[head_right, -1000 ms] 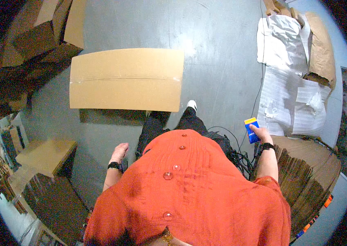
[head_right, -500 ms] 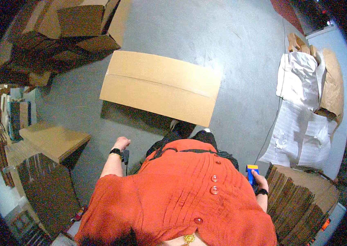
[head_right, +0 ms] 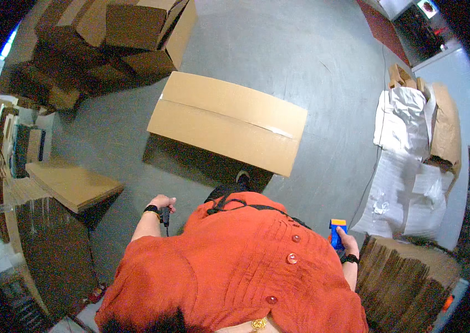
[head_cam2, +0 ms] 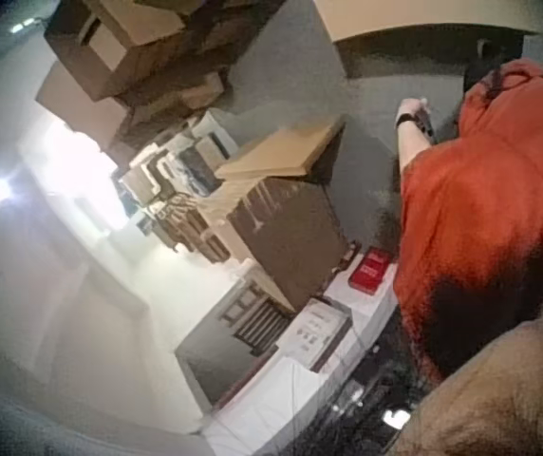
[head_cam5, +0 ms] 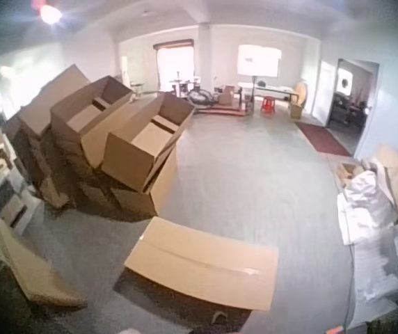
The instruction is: The person is using a tape dispenser to seal cardboard boxes in a warehouse or factory setting.
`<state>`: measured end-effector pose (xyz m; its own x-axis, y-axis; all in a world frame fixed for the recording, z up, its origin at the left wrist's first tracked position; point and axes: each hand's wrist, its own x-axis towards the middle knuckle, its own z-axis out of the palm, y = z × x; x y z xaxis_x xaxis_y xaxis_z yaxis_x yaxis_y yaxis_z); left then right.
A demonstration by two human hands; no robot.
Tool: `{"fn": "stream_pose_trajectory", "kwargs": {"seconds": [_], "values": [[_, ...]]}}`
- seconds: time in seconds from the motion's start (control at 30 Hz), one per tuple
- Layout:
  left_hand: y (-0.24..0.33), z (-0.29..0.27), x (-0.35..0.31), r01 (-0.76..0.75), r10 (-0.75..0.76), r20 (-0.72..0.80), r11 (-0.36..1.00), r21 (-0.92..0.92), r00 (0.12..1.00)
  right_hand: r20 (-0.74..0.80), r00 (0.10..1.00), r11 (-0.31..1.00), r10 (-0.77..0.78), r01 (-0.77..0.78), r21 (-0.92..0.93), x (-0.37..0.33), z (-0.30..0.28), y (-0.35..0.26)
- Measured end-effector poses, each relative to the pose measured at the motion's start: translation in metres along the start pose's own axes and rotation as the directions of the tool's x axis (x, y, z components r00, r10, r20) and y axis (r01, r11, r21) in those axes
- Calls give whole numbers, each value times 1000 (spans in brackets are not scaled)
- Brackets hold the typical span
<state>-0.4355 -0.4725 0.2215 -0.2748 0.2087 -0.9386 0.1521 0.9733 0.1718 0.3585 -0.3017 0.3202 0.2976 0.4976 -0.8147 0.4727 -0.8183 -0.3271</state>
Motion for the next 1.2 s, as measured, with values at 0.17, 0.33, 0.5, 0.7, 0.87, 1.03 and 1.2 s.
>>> {"fn": "stream_pose_trajectory", "kwargs": {"seconds": [0.17,0.33,0.5,0.7,0.87,1.03,1.2], "values": [[-39,-27,12,-45,49,-181,999,24,982,123,988,993,93,-101,62,-72,48,-9],[-23,-38,-1,-269,290,-132,950,159,948,-23,993,970,118,-120,-209,-99,89,93],[-65,-41,12,-239,259,-120,958,161,958,3,987,978,163,-161,-135,-113,118,136],[-150,-96,69,-79,156,-95,831,550,983,-68,989,969,133,-145,-200,-156,157,115],[-102,-142,36,-10,63,-210,970,244,976,-95,968,952,231,-245,-184,-202,196,76],[-102,-236,79,-80,146,-313,973,215,939,-34,974,961,226,-228,-154,-166,245,38],[-113,-306,117,-2,98,-415,975,224,904,46,996,994,73,-69,-81,-208,288,-78]]}}
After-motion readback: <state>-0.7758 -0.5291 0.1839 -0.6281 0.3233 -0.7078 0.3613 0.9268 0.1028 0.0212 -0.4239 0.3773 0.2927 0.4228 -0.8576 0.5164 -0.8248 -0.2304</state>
